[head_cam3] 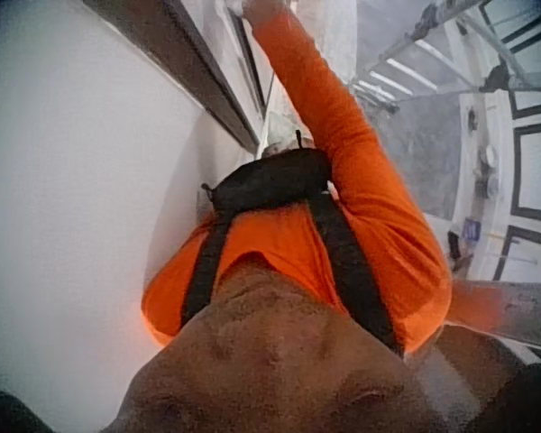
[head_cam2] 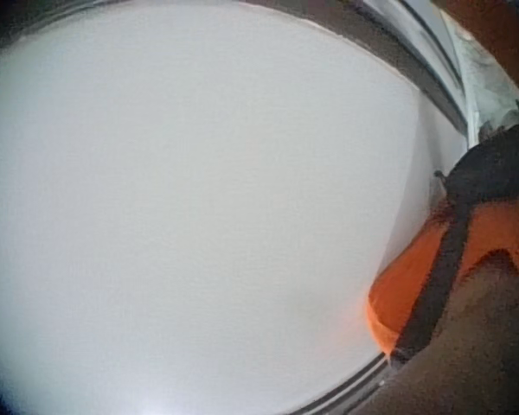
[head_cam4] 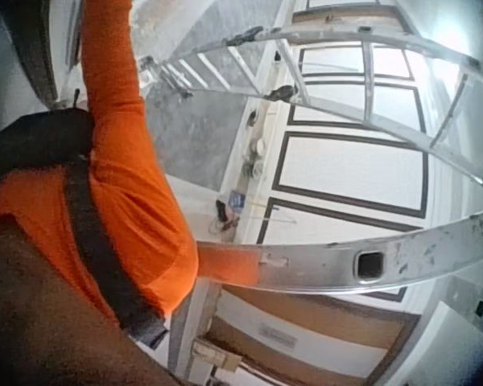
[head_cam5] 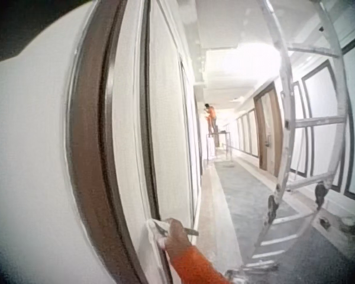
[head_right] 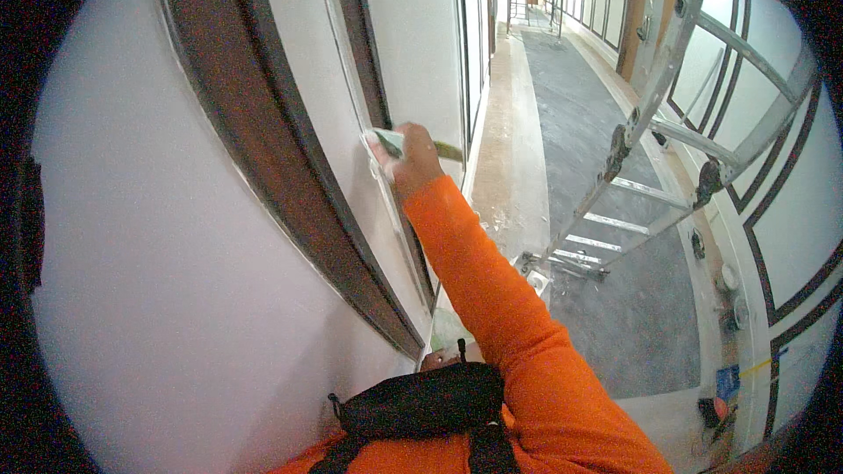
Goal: The person applies plaster to a wall section using a spreader, then mixes a fresh batch of plaster in a small bowl by adding water from a bucket and stirring with a spatula.
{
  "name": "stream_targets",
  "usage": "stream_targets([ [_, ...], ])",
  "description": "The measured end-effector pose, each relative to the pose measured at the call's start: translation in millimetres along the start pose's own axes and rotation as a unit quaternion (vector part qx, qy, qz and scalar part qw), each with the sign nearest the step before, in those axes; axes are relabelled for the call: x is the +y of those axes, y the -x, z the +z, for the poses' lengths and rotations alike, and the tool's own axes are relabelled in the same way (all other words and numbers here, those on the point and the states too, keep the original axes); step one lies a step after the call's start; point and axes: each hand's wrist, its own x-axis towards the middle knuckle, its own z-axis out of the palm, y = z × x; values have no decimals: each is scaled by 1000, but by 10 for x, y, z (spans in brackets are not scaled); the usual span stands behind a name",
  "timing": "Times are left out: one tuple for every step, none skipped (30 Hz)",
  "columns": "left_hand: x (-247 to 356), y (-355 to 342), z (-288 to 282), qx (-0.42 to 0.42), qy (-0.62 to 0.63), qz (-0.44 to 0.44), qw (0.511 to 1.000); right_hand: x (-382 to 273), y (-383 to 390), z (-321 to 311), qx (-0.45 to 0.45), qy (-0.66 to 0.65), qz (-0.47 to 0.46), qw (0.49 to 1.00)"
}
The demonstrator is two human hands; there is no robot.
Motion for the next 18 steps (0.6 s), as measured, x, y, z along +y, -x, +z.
stream_targets([
  [-17,28,-6,1,-2,-4,1000,-101,-81,75,33,-48,25,998],
  [-293,226,-281,40,5,-33,999,-545,149,787,113,-296,189,929],
  [-415,324,-399,58,9,-43,997,-1356,341,1249,264,-499,286,775],
  [-375,248,-336,49,4,-33,998,-1546,344,1087,205,-513,246,796],
  [-336,171,-238,39,1,-23,999,-1133,290,746,114,-240,69,961],
  [-409,141,-259,42,1,-22,999,-1022,413,691,38,-144,35,988],
  [-438,79,-248,38,1,-15,999,-908,541,582,-25,-43,-15,999],
  [-528,116,-302,46,4,-20,999,-1054,875,764,-20,-132,116,984],
  [-541,152,-313,52,6,-22,998,-1273,1210,912,9,-215,240,947],
  [-474,167,-282,50,3,-20,999,-1257,1386,925,49,-99,237,965],
  [-408,182,-255,50,3,-19,999,-1086,1472,821,37,-25,236,971],
  [-306,188,-195,45,2,-15,999,-908,1512,682,28,51,232,971],
  [-268,236,-200,49,5,-17,999,-835,1526,683,35,68,209,975],
  [-228,269,-213,50,8,-17,999,-767,1537,680,43,87,187,978],
  [-202,307,-200,49,10,-21,999,-749,1564,675,52,108,166,979],
  [-177,298,-160,44,14,-23,999,-729,1560,645,63,87,170,980],
  [-200,231,-72,34,20,-23,999,-708,1526,584,76,70,173,980],
  [-253,146,-39,29,24,-19,999,-724,1465,579,84,49,171,980],
])
